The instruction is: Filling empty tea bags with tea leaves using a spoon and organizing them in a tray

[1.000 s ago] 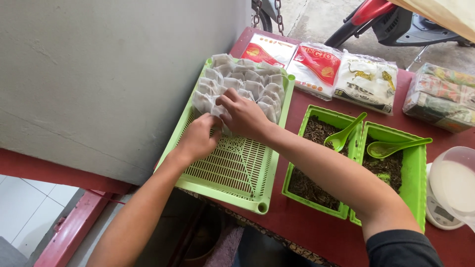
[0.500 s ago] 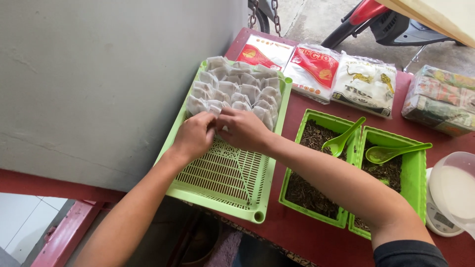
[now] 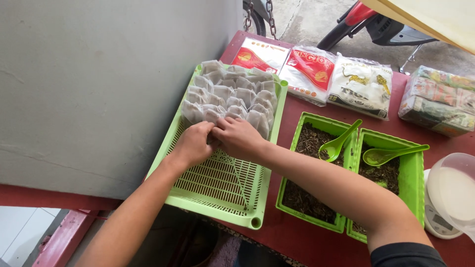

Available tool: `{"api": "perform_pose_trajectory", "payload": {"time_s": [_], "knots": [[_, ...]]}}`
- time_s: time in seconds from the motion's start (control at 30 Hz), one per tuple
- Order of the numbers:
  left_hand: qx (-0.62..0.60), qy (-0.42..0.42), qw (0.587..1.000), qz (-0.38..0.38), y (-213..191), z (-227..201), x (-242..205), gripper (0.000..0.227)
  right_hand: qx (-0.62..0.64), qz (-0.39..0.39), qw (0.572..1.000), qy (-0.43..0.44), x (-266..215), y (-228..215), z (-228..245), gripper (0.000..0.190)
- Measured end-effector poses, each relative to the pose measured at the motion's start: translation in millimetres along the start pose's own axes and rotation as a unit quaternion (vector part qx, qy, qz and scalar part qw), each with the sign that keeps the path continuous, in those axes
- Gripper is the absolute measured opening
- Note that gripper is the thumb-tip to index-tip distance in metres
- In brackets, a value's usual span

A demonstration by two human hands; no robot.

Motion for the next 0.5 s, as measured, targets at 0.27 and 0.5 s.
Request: {"api": "perform_pose_trajectory", "payload": {"time_s": [0.27,0.5], "knots": [[-0.050,-0.093,0.994,0.033,0.7,14.2,-2.5,0.020,-0.059,-0.064,0.995,-0.038,-3.2,0.4,8.3,0.015],[-0.012,-0.115,0.988,0.099,15.9,28.1,9.3,0.014,-0.120,-0.095,0.987,-0.047,-2.5,10.5,14.7,0.010]]}}
Point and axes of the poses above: each hand's wrist, its own x-axis towards the middle knuckle, its own y-axis out of the palm, z = x × y, the point moved 9 cm from there along x, towards the middle knuckle, and after that the axes turned 12 degrees about y, right-handed, at the moved point
